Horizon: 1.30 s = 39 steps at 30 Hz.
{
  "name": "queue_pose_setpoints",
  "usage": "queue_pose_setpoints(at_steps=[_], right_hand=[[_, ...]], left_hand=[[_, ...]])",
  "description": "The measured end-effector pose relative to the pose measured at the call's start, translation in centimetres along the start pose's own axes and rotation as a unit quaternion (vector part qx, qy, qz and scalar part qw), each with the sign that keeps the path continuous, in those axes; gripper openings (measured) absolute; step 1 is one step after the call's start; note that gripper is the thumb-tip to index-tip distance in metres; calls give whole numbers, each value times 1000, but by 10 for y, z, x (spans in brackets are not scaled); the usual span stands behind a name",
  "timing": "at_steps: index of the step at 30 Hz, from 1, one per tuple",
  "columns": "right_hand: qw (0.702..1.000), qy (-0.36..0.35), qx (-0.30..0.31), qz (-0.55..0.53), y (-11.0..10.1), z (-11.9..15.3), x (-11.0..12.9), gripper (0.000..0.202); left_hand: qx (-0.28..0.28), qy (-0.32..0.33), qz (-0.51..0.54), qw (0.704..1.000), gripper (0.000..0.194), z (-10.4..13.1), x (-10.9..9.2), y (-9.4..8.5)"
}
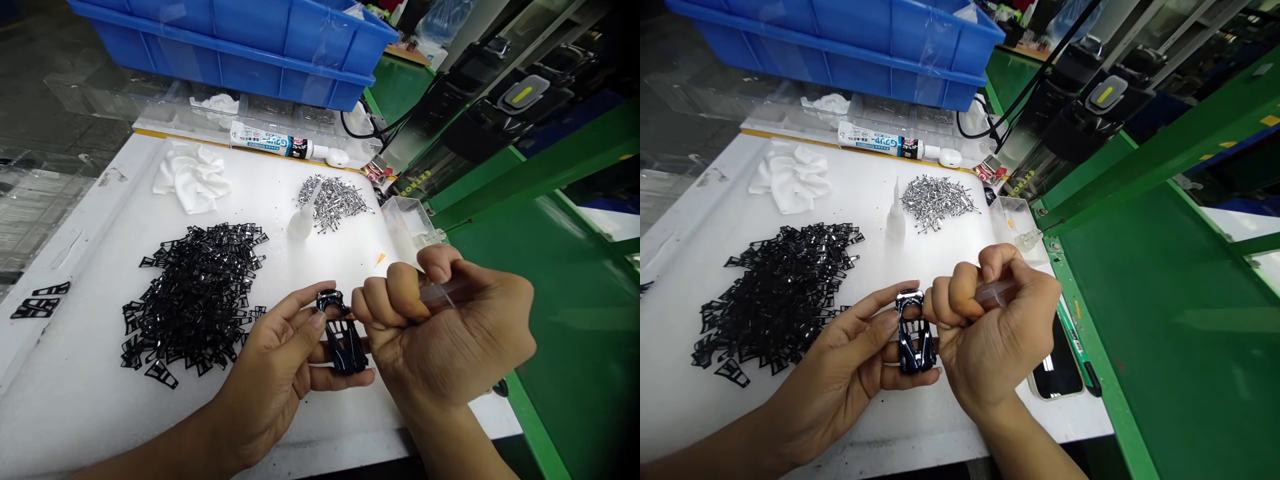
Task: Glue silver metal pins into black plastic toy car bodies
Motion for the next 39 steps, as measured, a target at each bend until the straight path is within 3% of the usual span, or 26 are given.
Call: queue_pose_setpoints(at_steps=[10, 17, 19, 22, 24, 27, 31, 33, 39], right_hand=[[999, -41, 9, -27, 1, 3, -1, 28], [991, -126, 43, -2, 0, 15, 7, 25], [986, -152, 65, 18, -4, 10, 12, 27], [980, -195, 37, 15, -17, -13, 13, 26], [986, -158, 17, 48, -24, -31, 9, 21], [992, -85, 34, 81, -25, -38, 12, 36], [993, -28, 116, 8, -11, -9, 33, 40], [990, 16, 138, -7, -6, 5, 33, 37], [994, 61, 95, 6, -13, 8, 5, 37]], left_hand=[[-3, 7, -13, 1000, 29, -1, 0, 1], [-5, 26, -12, 1000, 26, 2, -1, 3], [-2, 30, -12, 999, 28, 2, -1, 3], [-3, 32, -21, 999, 36, 2, 0, 3], [-2, 39, -29, 999, 40, 2, 0, 2], [-2, 43, -33, 998, 44, 1, 0, 1], [6, 37, -30, 999, 47, 2, 0, 2], [14, 33, -18, 999, 44, 3, 0, 3], [-12, 20, -2, 1000, 35, 2, 1, 4]])
Point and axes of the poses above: each hand's wrist, its own z-axis away from the middle knuckle, its own y-axis out of the palm, x = y × z, the point moved 2 cm from there along -z, towards the middle knuckle, and after that the axes turned 13 degrees about -x, right-handed, at the moved point
